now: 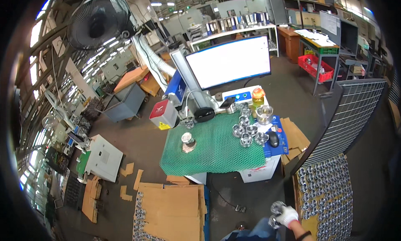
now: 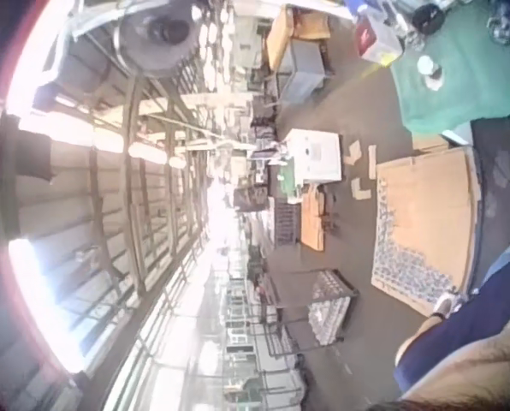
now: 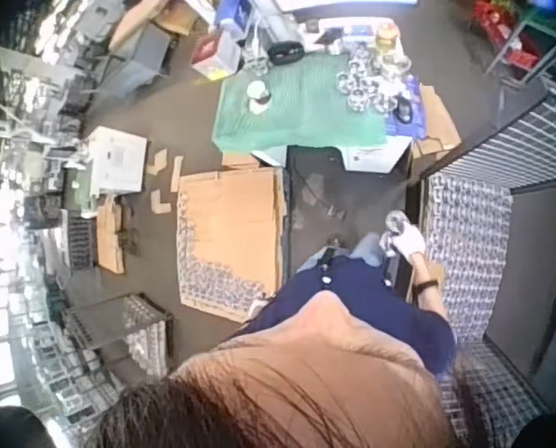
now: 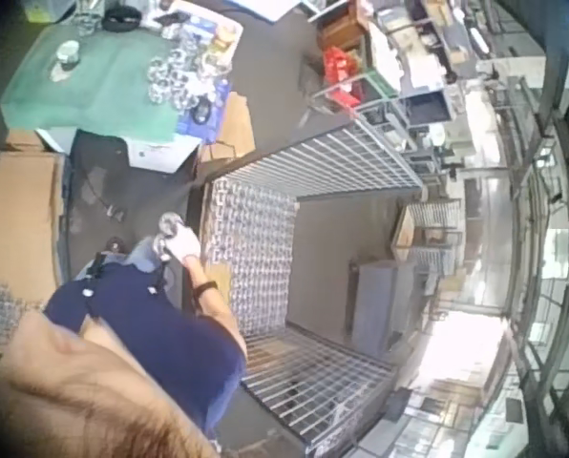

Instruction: Testing pistons in a measurement jig and organizing them on a pallet.

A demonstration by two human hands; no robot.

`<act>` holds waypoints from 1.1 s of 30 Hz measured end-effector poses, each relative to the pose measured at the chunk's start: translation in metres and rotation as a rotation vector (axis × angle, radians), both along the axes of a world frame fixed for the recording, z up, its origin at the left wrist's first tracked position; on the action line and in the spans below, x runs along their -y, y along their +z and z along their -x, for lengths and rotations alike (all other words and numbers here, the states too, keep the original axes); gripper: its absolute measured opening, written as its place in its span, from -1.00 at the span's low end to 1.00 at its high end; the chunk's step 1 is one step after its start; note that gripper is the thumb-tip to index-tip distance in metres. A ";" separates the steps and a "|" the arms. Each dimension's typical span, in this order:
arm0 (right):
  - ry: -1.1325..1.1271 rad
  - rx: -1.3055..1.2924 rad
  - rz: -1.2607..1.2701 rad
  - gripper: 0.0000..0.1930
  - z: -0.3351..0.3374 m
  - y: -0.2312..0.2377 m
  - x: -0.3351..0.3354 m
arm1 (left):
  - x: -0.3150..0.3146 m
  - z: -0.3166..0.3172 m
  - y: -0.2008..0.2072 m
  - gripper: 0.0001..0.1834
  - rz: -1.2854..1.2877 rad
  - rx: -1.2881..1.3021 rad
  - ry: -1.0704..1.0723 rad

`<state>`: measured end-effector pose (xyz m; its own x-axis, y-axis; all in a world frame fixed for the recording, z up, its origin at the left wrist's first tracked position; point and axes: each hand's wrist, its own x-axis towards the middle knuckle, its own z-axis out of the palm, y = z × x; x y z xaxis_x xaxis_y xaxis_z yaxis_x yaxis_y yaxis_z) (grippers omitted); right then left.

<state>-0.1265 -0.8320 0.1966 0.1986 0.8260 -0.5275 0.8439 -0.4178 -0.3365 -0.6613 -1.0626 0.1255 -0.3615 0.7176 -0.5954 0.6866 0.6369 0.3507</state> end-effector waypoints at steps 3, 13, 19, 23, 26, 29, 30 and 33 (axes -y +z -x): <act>0.223 -0.080 -0.065 -0.48 0.059 0.048 -0.093 | -0.051 -0.003 0.029 -0.82 -0.104 0.132 0.060; 0.623 -0.237 -0.408 -0.48 0.198 0.105 -0.384 | -0.344 -0.036 0.067 -0.49 -0.309 0.076 0.038; 0.629 -0.041 -0.459 -0.56 0.212 0.079 -0.529 | -0.524 -0.102 0.118 -0.49 -0.185 -0.117 -0.419; 0.703 0.170 -0.384 -0.62 0.208 0.071 -0.599 | -0.623 -0.143 0.154 -0.54 -0.353 -0.134 -0.750; 0.654 0.231 -0.370 -0.65 0.188 0.057 -0.619 | -0.684 -0.170 0.159 -0.61 -0.355 -0.180 -1.007; 0.652 0.237 -0.389 -0.59 0.176 0.052 -0.618 | -0.726 -0.184 0.142 -0.66 -0.362 -0.192 -1.236; 0.640 0.216 -0.421 -0.58 0.170 0.055 -0.613 | -0.736 -0.190 0.135 -0.66 -0.359 -0.182 -1.231; 0.570 0.131 -0.606 -0.58 0.164 0.060 -0.594 | -0.757 -0.199 0.134 -0.76 -0.356 -0.258 -1.523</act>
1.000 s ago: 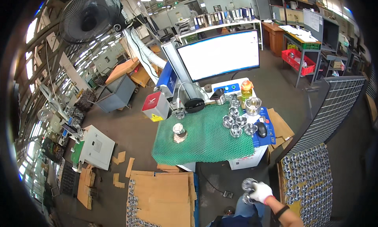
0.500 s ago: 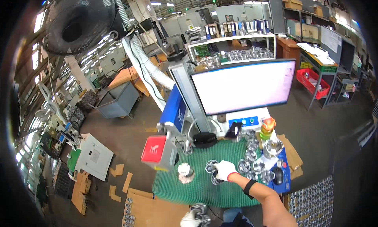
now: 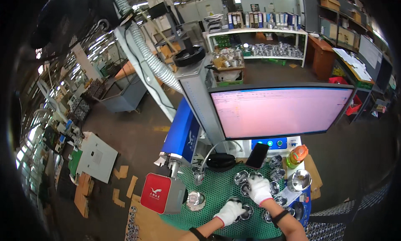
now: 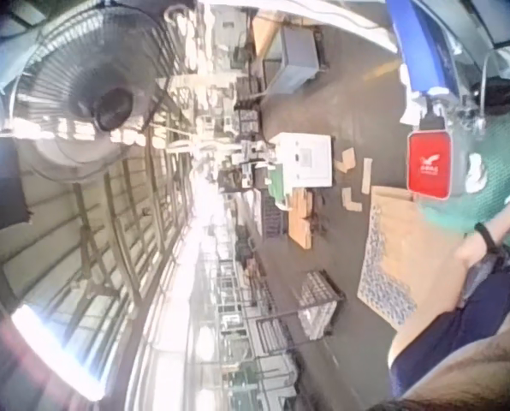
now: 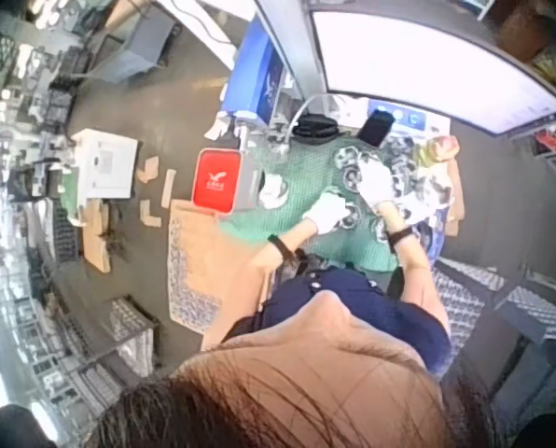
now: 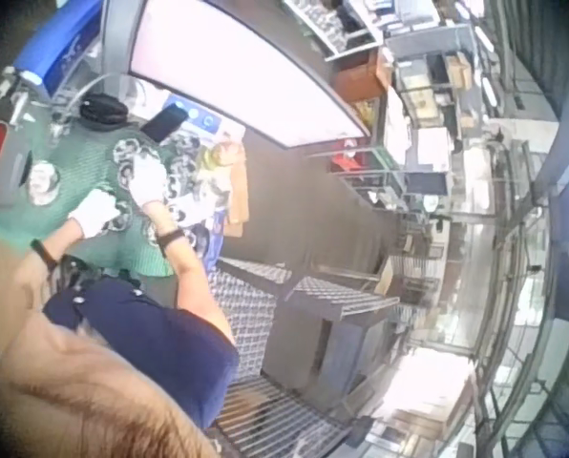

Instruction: Testing pistons in a measurement jig and organizing them on a pallet.

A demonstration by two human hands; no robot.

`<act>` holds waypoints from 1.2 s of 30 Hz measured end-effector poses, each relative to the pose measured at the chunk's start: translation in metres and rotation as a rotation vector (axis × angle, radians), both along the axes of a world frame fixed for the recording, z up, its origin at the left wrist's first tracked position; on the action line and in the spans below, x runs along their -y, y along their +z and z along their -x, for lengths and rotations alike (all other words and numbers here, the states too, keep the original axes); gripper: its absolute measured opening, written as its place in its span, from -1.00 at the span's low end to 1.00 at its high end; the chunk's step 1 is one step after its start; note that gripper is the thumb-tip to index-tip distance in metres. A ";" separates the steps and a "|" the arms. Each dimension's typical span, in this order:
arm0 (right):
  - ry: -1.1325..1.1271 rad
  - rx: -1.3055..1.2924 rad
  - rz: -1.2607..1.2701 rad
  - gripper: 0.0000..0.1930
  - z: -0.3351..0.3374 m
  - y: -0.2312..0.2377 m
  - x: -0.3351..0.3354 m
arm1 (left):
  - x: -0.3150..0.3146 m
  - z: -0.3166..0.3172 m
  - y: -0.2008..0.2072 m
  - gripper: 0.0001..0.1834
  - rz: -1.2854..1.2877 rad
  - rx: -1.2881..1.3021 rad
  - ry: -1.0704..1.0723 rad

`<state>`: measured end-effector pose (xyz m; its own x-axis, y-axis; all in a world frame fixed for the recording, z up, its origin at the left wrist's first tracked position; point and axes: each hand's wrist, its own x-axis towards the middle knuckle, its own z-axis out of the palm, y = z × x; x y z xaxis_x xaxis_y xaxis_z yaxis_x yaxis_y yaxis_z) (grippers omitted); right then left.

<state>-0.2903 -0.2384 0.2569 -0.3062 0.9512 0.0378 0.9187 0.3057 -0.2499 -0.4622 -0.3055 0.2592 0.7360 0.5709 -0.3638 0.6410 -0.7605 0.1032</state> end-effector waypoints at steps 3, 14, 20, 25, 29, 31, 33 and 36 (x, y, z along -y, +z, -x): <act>-0.015 -0.006 0.003 -0.63 -0.010 0.002 0.037 | 0.000 -0.003 -0.044 -0.73 -0.037 0.149 0.102; -0.023 0.099 -0.007 -0.64 0.104 0.005 0.171 | 0.090 0.180 0.038 -0.67 0.064 0.298 0.328; -0.108 0.221 -0.058 -0.81 0.107 -0.043 0.165 | 0.200 0.348 0.023 -0.62 0.055 0.193 0.800; -0.513 -0.477 0.366 -0.72 0.144 -0.038 0.162 | 0.245 0.398 0.031 -0.58 0.186 0.399 1.163; -0.496 -1.543 1.215 -0.61 0.231 0.025 0.163 | 0.263 0.392 -0.029 -0.39 0.409 1.042 1.321; -0.557 -1.786 1.287 -0.59 0.269 0.041 0.174 | 0.242 0.364 -0.002 -0.27 0.774 1.373 1.253; -0.598 -1.942 1.380 -0.61 0.313 0.072 0.181 | 0.224 0.345 0.015 -0.26 0.937 1.425 1.215; -0.470 -2.028 1.533 -0.62 0.335 0.070 0.188 | 0.205 0.321 0.038 -0.26 0.998 1.817 1.283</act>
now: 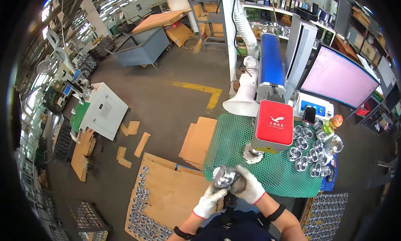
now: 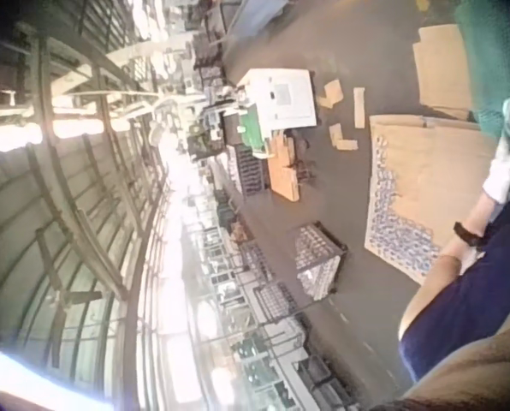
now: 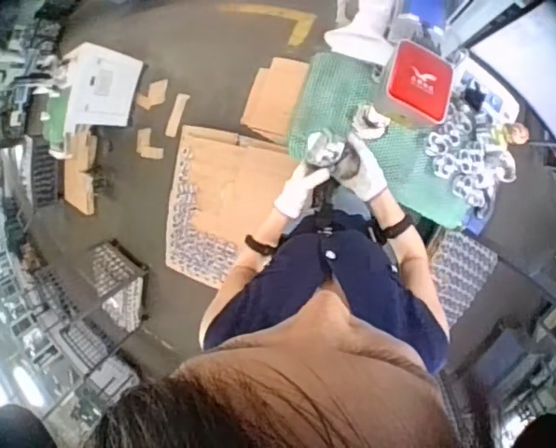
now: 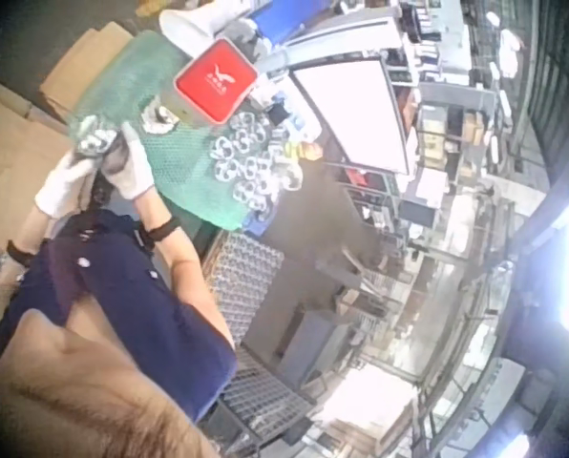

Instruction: Testing pistons in a measurement jig and organizing them on a pallet.

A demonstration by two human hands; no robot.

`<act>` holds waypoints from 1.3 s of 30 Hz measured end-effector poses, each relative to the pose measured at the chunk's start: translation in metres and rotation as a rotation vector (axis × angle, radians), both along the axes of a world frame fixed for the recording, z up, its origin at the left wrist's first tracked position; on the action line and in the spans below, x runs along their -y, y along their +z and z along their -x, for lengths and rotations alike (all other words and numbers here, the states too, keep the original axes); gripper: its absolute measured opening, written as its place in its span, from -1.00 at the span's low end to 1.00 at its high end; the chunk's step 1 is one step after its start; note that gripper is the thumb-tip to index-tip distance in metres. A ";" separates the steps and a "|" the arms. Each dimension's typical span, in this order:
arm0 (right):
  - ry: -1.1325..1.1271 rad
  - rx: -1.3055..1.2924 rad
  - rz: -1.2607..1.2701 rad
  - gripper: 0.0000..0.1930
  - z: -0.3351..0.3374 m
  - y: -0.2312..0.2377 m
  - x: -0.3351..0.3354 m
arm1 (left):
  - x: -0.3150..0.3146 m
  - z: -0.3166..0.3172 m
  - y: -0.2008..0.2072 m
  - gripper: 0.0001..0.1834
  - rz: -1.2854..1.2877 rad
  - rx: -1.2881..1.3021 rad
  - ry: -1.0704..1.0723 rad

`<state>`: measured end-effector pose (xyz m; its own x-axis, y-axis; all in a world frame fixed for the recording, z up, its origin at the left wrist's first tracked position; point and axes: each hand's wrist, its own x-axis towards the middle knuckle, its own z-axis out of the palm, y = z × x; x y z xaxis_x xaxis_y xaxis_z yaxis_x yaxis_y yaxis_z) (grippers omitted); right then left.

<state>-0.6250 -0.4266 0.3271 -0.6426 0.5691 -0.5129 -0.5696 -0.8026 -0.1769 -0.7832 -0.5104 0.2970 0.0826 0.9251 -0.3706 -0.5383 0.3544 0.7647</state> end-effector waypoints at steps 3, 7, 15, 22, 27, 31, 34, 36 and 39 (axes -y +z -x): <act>0.033 0.054 0.009 -0.58 0.005 0.006 0.002 | -0.015 -0.006 0.014 -0.30 -0.160 -0.148 0.185; 0.100 0.243 -0.160 -0.49 -0.026 -0.010 -0.016 | -0.032 0.003 0.054 -0.18 -0.224 -1.115 0.023; 0.274 0.529 -0.351 -0.28 -0.113 -0.050 -0.002 | -0.086 -0.069 0.024 -0.33 -0.454 -1.382 -0.895; -0.228 0.199 0.413 -0.45 -0.190 -0.069 0.023 | -0.201 -0.103 -0.110 -0.42 -0.725 -1.342 -0.183; -0.188 0.172 0.367 -0.52 -0.200 -0.094 -0.012 | -0.226 -0.100 -0.144 -0.52 -0.100 -0.770 -0.215; -0.011 1.238 -0.909 -0.45 -0.173 -0.180 -0.075 | -0.212 -0.076 -0.118 -0.25 -0.055 -0.451 0.034; 0.206 1.504 -1.149 -0.40 -0.141 -0.157 -0.100 | -0.156 -0.051 -0.091 0.02 -0.039 -0.631 0.001; 0.357 1.468 -1.346 -0.49 -0.132 -0.179 -0.108 | -0.106 -0.023 -0.111 0.09 0.031 -0.483 0.039; 0.276 1.295 -1.315 -0.50 -0.114 -0.183 -0.117 | -0.029 0.022 -0.103 0.04 0.218 -0.393 0.122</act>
<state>-0.5112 -0.3092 0.1440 -0.3935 0.9167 -0.0695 0.5141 0.1568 -0.8433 -0.8049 -0.4814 0.1945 -0.2078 0.8164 -0.5388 -0.2705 0.4814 0.8337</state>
